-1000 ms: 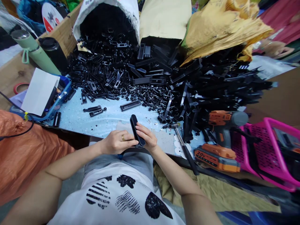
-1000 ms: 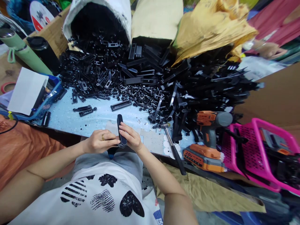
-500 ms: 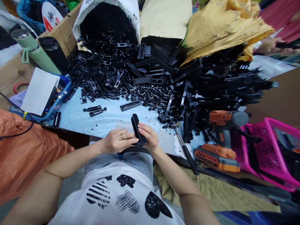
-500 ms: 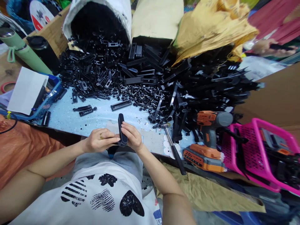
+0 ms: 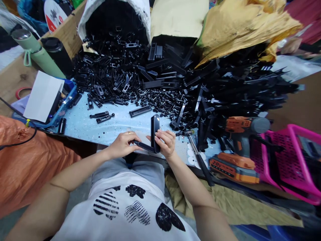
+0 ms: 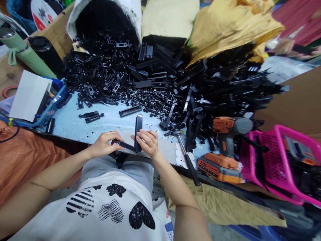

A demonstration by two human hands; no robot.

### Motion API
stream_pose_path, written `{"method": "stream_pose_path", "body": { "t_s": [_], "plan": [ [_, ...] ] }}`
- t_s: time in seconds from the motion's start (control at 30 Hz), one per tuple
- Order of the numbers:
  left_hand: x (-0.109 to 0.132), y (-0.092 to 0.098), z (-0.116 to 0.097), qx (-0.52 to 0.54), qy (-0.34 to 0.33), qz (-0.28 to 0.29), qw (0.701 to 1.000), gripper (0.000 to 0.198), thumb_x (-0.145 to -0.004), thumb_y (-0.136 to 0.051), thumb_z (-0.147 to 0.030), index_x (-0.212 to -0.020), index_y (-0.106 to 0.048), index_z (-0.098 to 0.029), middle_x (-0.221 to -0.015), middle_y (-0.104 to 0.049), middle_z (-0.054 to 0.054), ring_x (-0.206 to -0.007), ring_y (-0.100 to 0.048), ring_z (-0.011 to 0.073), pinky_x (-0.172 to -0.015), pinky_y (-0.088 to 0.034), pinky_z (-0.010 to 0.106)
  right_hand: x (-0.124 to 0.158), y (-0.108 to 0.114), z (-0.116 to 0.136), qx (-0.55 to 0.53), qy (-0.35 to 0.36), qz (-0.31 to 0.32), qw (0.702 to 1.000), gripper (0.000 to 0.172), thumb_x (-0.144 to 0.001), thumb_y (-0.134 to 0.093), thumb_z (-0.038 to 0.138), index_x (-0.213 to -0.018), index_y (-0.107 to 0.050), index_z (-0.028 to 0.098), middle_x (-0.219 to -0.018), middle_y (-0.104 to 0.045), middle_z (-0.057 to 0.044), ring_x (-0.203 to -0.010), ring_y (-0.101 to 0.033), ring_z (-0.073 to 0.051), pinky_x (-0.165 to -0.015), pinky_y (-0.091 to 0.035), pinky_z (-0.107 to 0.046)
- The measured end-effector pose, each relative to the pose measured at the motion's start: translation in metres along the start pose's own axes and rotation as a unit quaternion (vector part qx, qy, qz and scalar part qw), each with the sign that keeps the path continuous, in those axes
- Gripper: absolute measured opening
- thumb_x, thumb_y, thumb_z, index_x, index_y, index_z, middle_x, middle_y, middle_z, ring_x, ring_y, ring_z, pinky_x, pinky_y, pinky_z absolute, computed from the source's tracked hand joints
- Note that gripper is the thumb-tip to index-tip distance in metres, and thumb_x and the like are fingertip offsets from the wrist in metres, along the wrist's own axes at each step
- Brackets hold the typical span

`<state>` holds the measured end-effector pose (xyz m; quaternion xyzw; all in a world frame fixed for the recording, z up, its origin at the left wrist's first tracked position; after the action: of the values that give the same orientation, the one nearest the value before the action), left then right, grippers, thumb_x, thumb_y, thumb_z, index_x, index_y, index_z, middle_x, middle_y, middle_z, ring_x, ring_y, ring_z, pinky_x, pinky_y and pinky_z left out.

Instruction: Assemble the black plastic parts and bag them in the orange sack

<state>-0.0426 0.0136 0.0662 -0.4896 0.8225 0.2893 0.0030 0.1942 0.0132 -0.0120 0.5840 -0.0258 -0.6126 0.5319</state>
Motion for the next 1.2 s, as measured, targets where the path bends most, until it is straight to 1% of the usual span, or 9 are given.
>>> {"method": "stream_pose_path", "body": {
  "t_s": [0.1,0.17,0.3,0.4,0.57,0.7,0.9,1.07,1.2],
  "plan": [
    [0.005,-0.006,0.018,-0.041,-0.021,-0.046,0.998,0.020,-0.078,-0.068,-0.034,-0.079,-0.063,-0.015,-0.071,-0.061,0.002,-0.065,-0.055,0.0118,-0.062,-0.044,0.024,0.004,0.001,-0.011,0.036,-0.047,0.026,0.998,0.011,-0.078,-0.068,0.036,-0.079,-0.062,0.026,-0.082,-0.068,-0.004,-0.084,-0.063,-0.021,-0.080,-0.047,-0.042],
    [0.011,-0.013,0.037,-0.100,-0.023,-0.068,0.992,0.022,-0.080,-0.066,-0.036,-0.079,-0.062,-0.015,-0.071,-0.060,0.003,-0.069,-0.055,0.0142,-0.064,-0.045,0.026,0.004,0.000,-0.015,0.059,-0.044,0.053,0.996,0.008,-0.082,-0.062,0.030,-0.089,-0.064,0.026,-0.090,-0.068,-0.006,-0.086,-0.062,-0.022,-0.080,-0.045,-0.042],
    [0.027,-0.033,0.070,-0.252,0.032,-0.030,0.967,0.024,-0.084,-0.059,-0.037,-0.078,-0.061,-0.014,-0.076,-0.059,0.008,-0.081,-0.054,0.0211,-0.070,-0.045,0.033,0.001,-0.002,-0.010,0.041,-0.002,0.204,0.978,0.034,-0.085,-0.048,0.015,-0.117,-0.057,0.021,-0.121,-0.059,-0.011,-0.110,-0.053,-0.025,-0.088,-0.044,-0.043],
    [0.034,-0.043,0.075,-0.293,0.065,0.001,0.954,0.028,-0.083,-0.059,-0.041,-0.086,-0.063,-0.014,-0.089,-0.059,0.011,-0.091,-0.052,0.0250,-0.078,-0.044,0.038,0.001,0.000,-0.001,0.005,-0.015,0.266,0.964,0.050,-0.080,-0.047,0.011,-0.129,-0.048,0.019,-0.136,-0.046,-0.010,-0.122,-0.043,-0.027,-0.097,-0.040,-0.047],
    [0.020,-0.051,0.068,-0.201,0.061,0.039,0.977,0.027,-0.087,-0.053,-0.032,-0.109,-0.059,-0.017,-0.101,-0.058,0.010,-0.099,-0.051,0.0236,-0.085,-0.043,0.038,0.007,-0.003,0.011,-0.022,-0.067,0.236,0.969,0.044,-0.081,-0.047,0.015,-0.124,-0.052,0.022,-0.131,-0.051,-0.009,-0.120,-0.045,-0.026,-0.098,-0.039,-0.048],
    [0.003,-0.051,0.066,-0.145,0.048,0.082,0.985,0.018,-0.087,-0.051,-0.022,-0.103,-0.059,-0.018,-0.098,-0.060,0.008,-0.095,-0.054,0.0212,-0.086,-0.044,0.036,0.010,-0.010,0.014,-0.032,-0.096,0.197,0.975,0.034,-0.086,-0.047,0.019,-0.118,-0.056,0.022,-0.126,-0.055,-0.009,-0.116,-0.048,-0.025,-0.095,-0.042,-0.046],
    [-0.009,-0.047,0.065,-0.147,0.065,0.130,0.978,0.014,-0.082,-0.055,-0.014,-0.096,-0.055,-0.017,-0.097,-0.061,0.006,-0.094,-0.054,0.0218,-0.084,-0.045,0.036,0.008,-0.009,0.027,-0.054,-0.135,0.150,0.978,0.025,-0.087,-0.050,0.025,-0.109,-0.061,0.021,-0.113,-0.060,-0.010,-0.105,-0.052,-0.024,-0.088,-0.045,-0.043],
    [-0.006,-0.052,0.069,-0.133,0.064,0.110,0.983,0.012,-0.082,-0.051,-0.013,-0.093,-0.051,-0.017,-0.093,-0.058,0.006,-0.092,-0.053,0.0212,-0.082,-0.045,0.035,0.006,-0.014,0.053,-0.059,-0.226,0.153,0.960,0.022,-0.089,-0.048,0.033,-0.097,-0.064,0.020,-0.082,-0.061,-0.008,-0.081,-0.055,-0.022,-0.072,-0.047,-0.037],
    [0.002,-0.057,0.074,-0.120,0.061,0.063,0.989,0.011,-0.080,-0.046,-0.009,-0.086,-0.050,-0.018,-0.087,-0.056,0.006,-0.087,-0.052,0.0205,-0.079,-0.045,0.035,0.004,-0.026,0.070,-0.064,-0.272,0.156,0.947,0.024,-0.089,-0.047,0.035,-0.098,-0.063,0.020,-0.087,-0.060,-0.008,-0.085,-0.055,-0.023,-0.073,-0.048,-0.037]
  ]
}}
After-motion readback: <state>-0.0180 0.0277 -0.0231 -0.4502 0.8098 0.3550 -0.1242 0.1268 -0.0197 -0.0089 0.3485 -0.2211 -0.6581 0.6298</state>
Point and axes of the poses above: each hand's wrist, its own x-axis away from the middle knuckle, its own y-axis out of the back of the hand, z = x × y, the point moved 1 cm from there along -x, towards the middle knuckle
